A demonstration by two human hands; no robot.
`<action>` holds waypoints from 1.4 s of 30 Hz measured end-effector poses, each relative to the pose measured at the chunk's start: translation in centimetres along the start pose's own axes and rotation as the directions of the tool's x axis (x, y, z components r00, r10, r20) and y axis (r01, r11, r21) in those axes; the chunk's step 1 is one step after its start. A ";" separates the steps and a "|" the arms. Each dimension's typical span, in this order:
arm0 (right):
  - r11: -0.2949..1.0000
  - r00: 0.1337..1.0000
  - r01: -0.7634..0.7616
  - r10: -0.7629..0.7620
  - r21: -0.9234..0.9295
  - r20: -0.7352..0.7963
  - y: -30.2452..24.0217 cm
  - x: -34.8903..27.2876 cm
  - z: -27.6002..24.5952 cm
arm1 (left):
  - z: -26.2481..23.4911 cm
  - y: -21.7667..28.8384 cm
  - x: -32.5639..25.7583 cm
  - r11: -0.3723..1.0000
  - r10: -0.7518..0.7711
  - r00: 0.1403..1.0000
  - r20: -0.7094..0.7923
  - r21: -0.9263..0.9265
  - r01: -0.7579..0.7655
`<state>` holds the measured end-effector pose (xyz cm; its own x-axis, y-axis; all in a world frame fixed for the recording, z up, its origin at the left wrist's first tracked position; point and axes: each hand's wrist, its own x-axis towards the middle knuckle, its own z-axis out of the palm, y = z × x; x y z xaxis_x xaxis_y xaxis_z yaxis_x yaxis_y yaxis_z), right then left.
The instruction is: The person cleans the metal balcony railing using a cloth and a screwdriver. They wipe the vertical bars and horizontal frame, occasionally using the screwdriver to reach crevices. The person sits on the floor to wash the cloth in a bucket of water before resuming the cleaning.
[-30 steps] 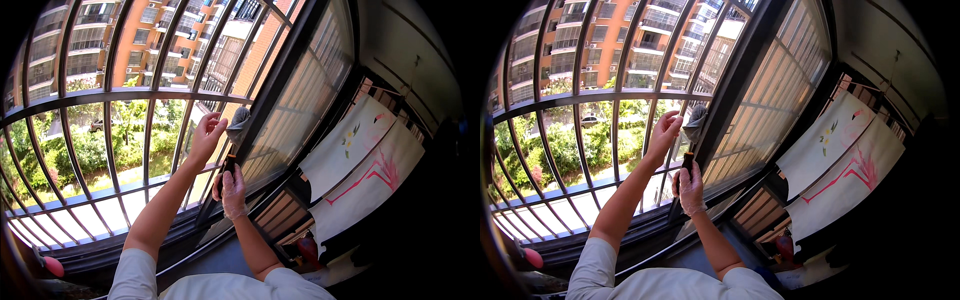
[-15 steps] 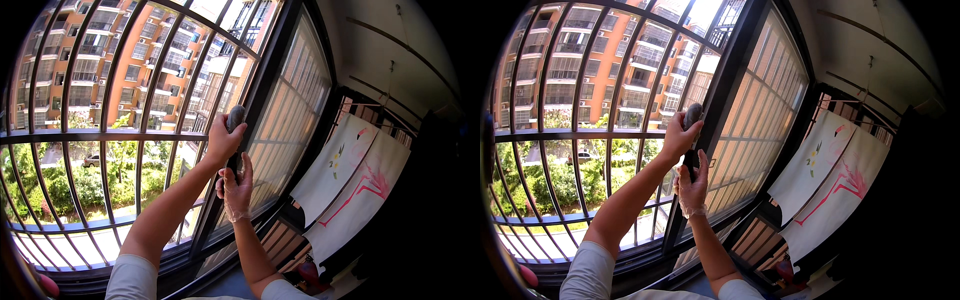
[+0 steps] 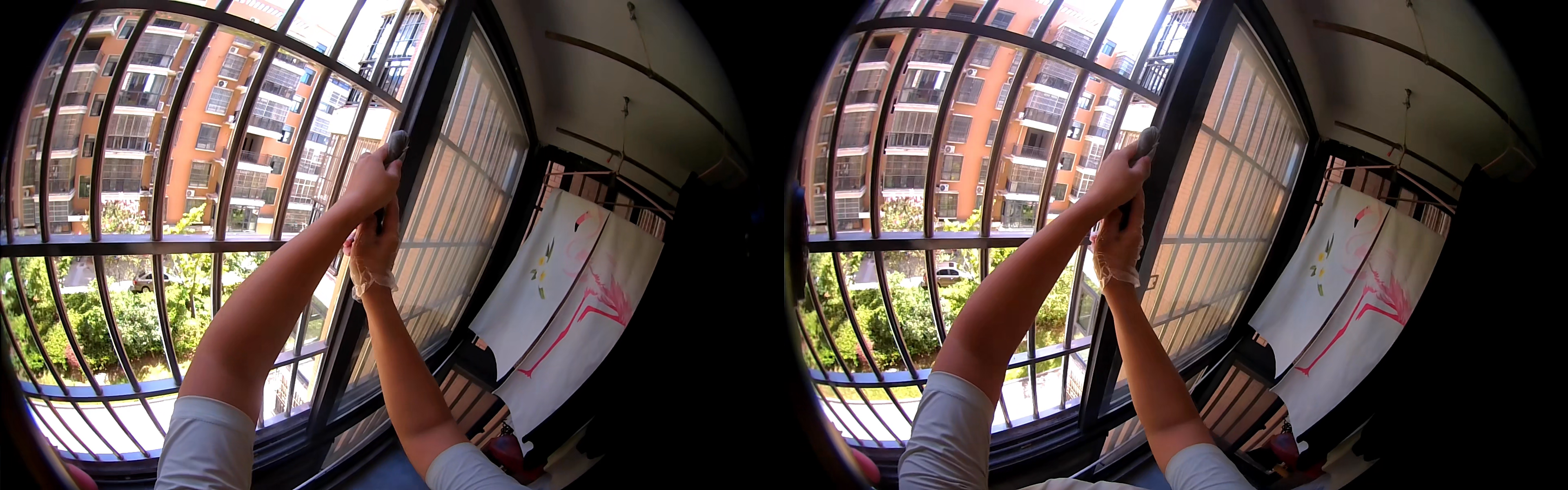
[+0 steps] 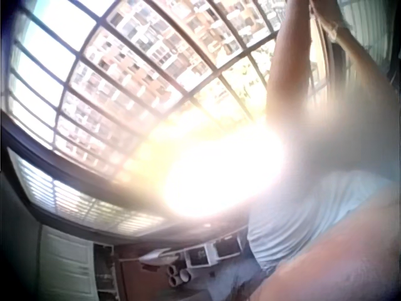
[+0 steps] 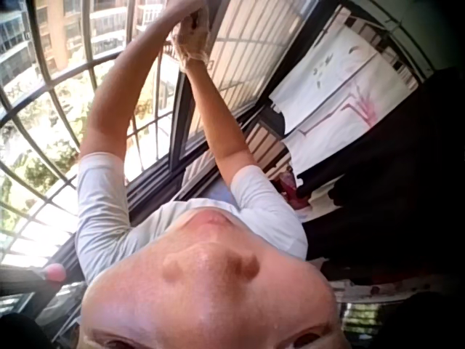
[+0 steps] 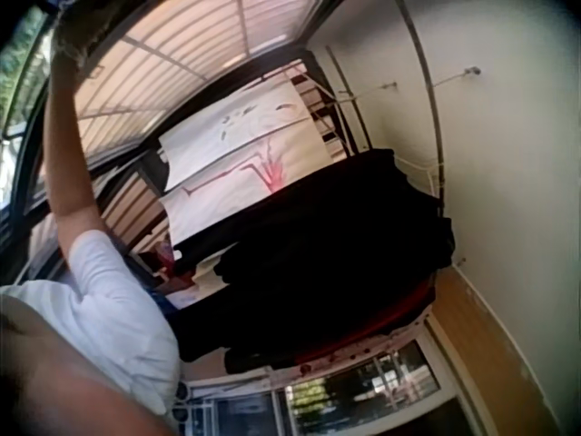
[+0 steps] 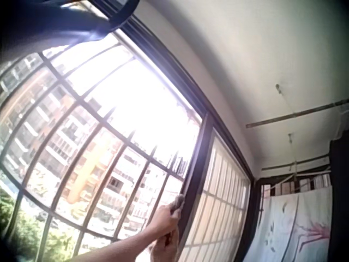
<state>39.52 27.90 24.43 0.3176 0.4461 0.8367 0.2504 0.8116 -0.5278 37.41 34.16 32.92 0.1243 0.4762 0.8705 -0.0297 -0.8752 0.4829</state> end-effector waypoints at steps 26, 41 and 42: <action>0.770 0.884 -0.238 0.424 0.592 -0.195 -6.7 12.9 7.7 | -23.9 -8.6 -16.3 0.607 0.212 0.974 0.076 0.771 -0.193; 0.819 0.899 -0.205 0.375 0.536 -0.229 -11.3 18.7 8.0 | -22.9 -9.8 -14.5 0.309 0.039 0.995 0.095 0.945 -0.102; 0.822 0.908 -0.200 0.360 0.533 -0.215 -11.5 20.1 8.2 | -22.9 -10.1 -14.6 0.297 0.066 0.993 0.094 0.949 -0.110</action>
<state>35.50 30.65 48.50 0.5750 0.6165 0.5379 -0.3451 0.7789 -0.5237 13.20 37.99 17.52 0.2147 0.4068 0.8879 0.9183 -0.3937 -0.0417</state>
